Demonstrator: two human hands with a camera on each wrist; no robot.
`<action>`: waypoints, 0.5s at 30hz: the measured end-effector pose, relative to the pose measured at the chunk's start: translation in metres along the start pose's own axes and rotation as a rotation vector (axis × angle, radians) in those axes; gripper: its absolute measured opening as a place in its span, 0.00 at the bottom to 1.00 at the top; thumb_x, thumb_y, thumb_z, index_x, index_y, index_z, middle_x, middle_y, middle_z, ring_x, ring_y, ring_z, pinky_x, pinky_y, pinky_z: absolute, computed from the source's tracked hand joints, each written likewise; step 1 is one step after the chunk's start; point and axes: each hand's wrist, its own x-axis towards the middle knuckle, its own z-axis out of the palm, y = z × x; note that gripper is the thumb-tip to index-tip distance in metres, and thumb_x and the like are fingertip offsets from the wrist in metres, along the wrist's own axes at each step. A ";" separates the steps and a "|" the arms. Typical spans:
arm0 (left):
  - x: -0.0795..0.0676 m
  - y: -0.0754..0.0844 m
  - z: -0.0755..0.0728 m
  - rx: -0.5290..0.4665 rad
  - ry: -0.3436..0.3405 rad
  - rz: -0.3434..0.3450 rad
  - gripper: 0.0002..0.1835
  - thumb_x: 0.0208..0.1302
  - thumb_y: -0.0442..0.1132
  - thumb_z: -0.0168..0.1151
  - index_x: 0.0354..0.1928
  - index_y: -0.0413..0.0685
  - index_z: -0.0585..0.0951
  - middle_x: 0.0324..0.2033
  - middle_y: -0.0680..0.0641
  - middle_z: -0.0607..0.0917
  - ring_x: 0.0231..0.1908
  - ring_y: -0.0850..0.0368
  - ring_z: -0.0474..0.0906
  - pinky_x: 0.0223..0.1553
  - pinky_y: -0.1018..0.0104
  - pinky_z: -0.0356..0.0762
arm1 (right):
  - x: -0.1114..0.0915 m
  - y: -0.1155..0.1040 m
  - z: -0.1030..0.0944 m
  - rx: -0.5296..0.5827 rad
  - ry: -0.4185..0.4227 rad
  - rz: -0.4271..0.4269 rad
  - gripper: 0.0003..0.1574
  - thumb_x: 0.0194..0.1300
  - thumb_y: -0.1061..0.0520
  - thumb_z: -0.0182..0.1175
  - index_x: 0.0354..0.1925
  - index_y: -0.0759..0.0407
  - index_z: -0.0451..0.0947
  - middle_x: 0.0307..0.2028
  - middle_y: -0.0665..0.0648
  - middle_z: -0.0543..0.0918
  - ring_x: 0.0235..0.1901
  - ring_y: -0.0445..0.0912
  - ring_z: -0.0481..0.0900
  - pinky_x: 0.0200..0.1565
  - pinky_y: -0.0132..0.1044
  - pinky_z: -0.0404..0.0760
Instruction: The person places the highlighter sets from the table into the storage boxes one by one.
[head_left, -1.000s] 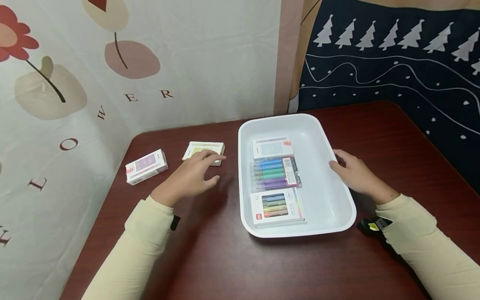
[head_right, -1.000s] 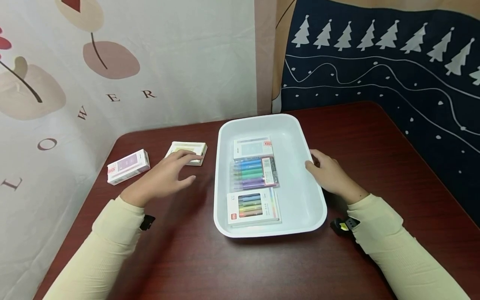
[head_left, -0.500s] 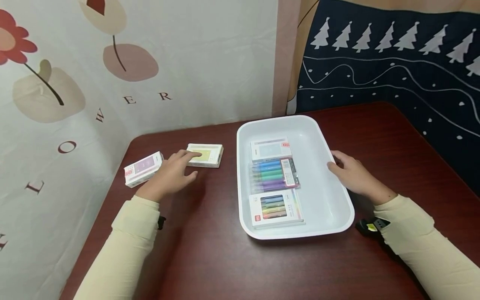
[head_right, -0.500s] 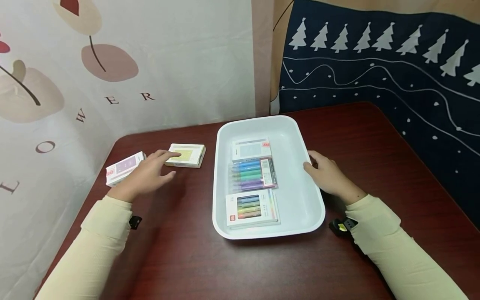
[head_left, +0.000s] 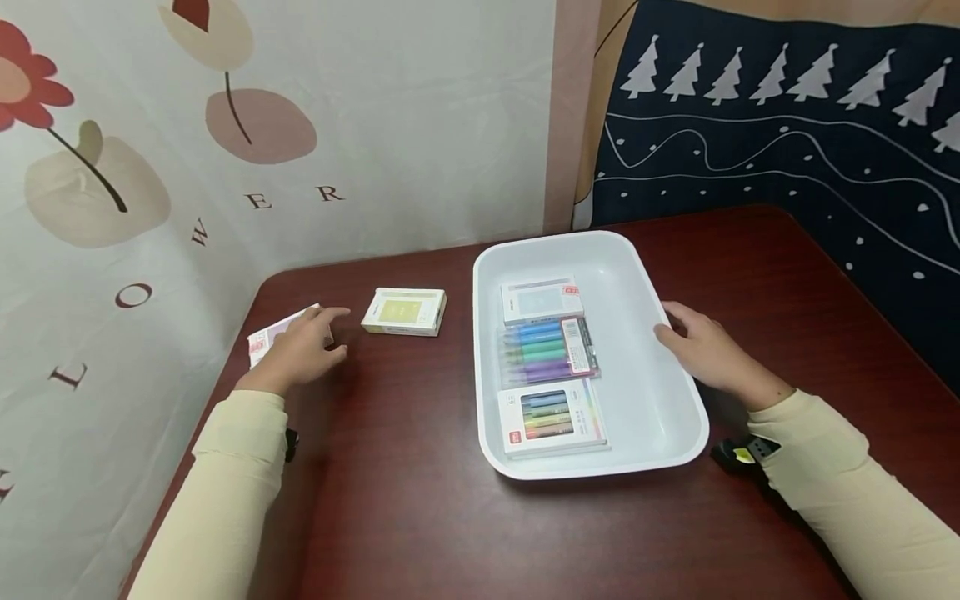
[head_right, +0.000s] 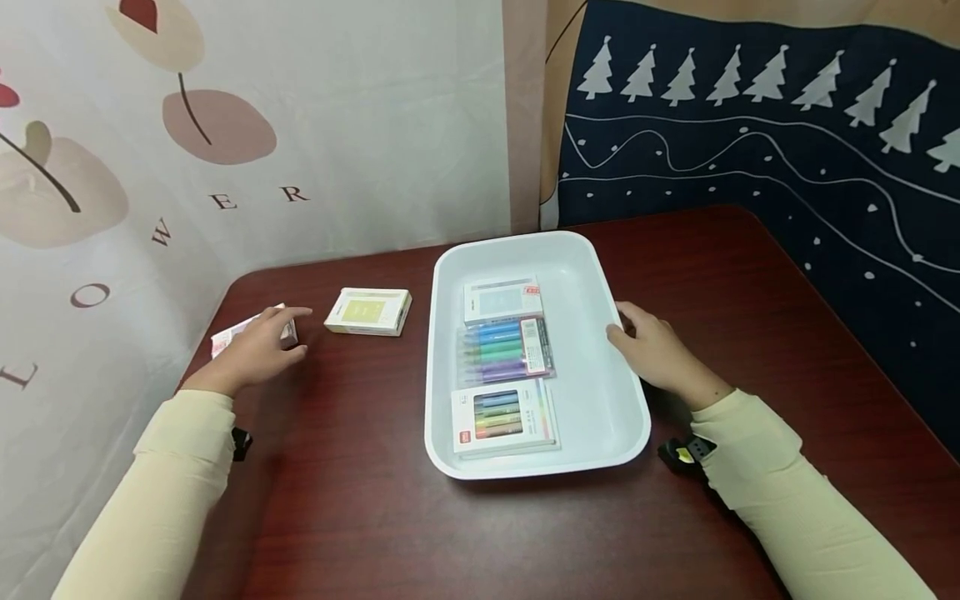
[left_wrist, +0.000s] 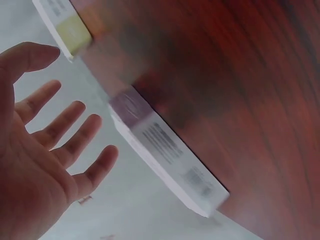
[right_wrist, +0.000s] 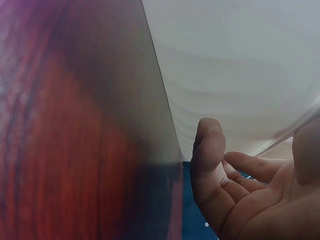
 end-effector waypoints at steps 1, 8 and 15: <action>0.000 -0.003 0.000 0.001 -0.003 -0.009 0.35 0.64 0.40 0.60 0.72 0.45 0.64 0.67 0.25 0.64 0.67 0.25 0.61 0.53 0.23 0.64 | 0.000 0.000 0.000 0.000 -0.001 0.000 0.33 0.79 0.50 0.44 0.74 0.63 0.56 0.56 0.75 0.77 0.39 0.55 0.87 0.31 0.45 0.87; 0.001 -0.026 -0.002 -0.004 -0.025 -0.097 0.37 0.62 0.41 0.59 0.73 0.43 0.61 0.66 0.22 0.61 0.61 0.23 0.64 0.50 0.24 0.67 | 0.001 0.000 0.000 0.007 -0.001 -0.001 0.33 0.79 0.50 0.44 0.74 0.62 0.56 0.55 0.75 0.78 0.38 0.55 0.88 0.30 0.45 0.87; 0.001 -0.045 0.002 -0.020 -0.040 -0.165 0.39 0.62 0.43 0.59 0.73 0.38 0.59 0.68 0.22 0.57 0.62 0.23 0.60 0.53 0.21 0.59 | 0.000 0.001 -0.001 -0.001 -0.001 0.006 0.33 0.79 0.49 0.44 0.74 0.62 0.57 0.55 0.75 0.78 0.38 0.54 0.88 0.31 0.45 0.87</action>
